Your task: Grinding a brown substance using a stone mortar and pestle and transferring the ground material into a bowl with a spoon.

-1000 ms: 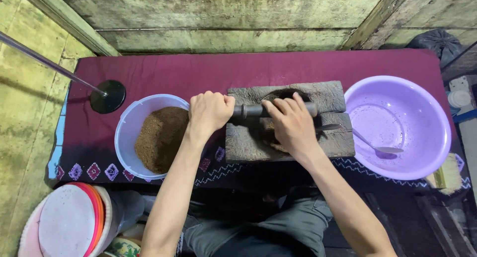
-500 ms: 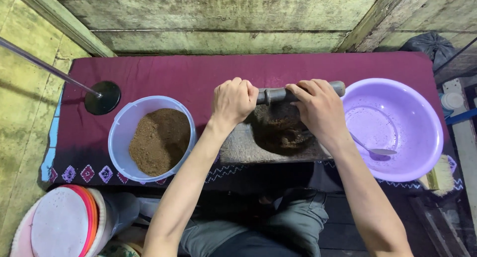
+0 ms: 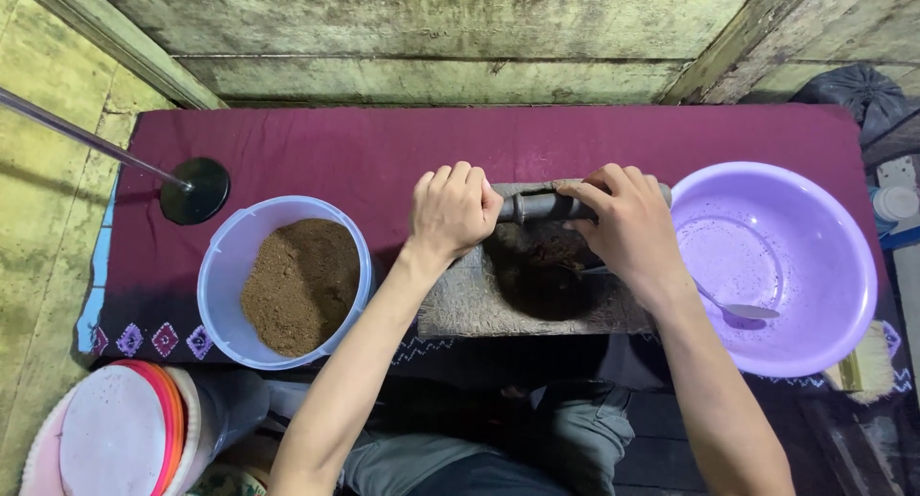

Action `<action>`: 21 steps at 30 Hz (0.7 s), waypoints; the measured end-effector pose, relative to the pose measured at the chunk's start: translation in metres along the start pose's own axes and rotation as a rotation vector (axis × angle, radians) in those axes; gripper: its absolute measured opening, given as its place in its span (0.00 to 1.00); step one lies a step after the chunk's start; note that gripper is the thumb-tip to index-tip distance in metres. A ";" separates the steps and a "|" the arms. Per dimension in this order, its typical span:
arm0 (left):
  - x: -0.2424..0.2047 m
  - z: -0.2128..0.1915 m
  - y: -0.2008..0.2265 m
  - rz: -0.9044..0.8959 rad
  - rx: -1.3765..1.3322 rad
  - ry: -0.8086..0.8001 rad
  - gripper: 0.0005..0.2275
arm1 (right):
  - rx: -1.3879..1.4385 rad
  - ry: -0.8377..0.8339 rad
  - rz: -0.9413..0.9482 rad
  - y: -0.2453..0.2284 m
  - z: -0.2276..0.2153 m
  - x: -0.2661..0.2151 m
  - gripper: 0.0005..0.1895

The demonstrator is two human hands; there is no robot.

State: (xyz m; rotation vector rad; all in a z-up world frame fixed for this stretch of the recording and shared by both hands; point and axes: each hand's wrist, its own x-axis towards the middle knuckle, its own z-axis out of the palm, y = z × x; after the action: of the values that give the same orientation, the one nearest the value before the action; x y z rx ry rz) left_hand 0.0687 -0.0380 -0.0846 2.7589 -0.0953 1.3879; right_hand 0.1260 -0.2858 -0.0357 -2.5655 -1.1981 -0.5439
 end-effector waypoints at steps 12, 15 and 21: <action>0.015 0.006 -0.009 -0.042 0.005 -0.003 0.09 | 0.046 -0.005 -0.011 0.006 0.009 0.013 0.24; 0.017 0.003 -0.008 -0.027 0.008 0.001 0.08 | 0.046 0.000 -0.020 0.004 0.003 0.015 0.26; 0.013 -0.009 -0.005 -0.077 -0.090 -0.050 0.07 | 0.079 -0.049 -0.029 -0.004 -0.013 0.008 0.24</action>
State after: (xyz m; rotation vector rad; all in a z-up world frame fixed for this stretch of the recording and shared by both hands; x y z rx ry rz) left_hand 0.0696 -0.0328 -0.0684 2.6942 -0.0517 1.2654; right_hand 0.1249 -0.2830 -0.0205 -2.5120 -1.2493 -0.4329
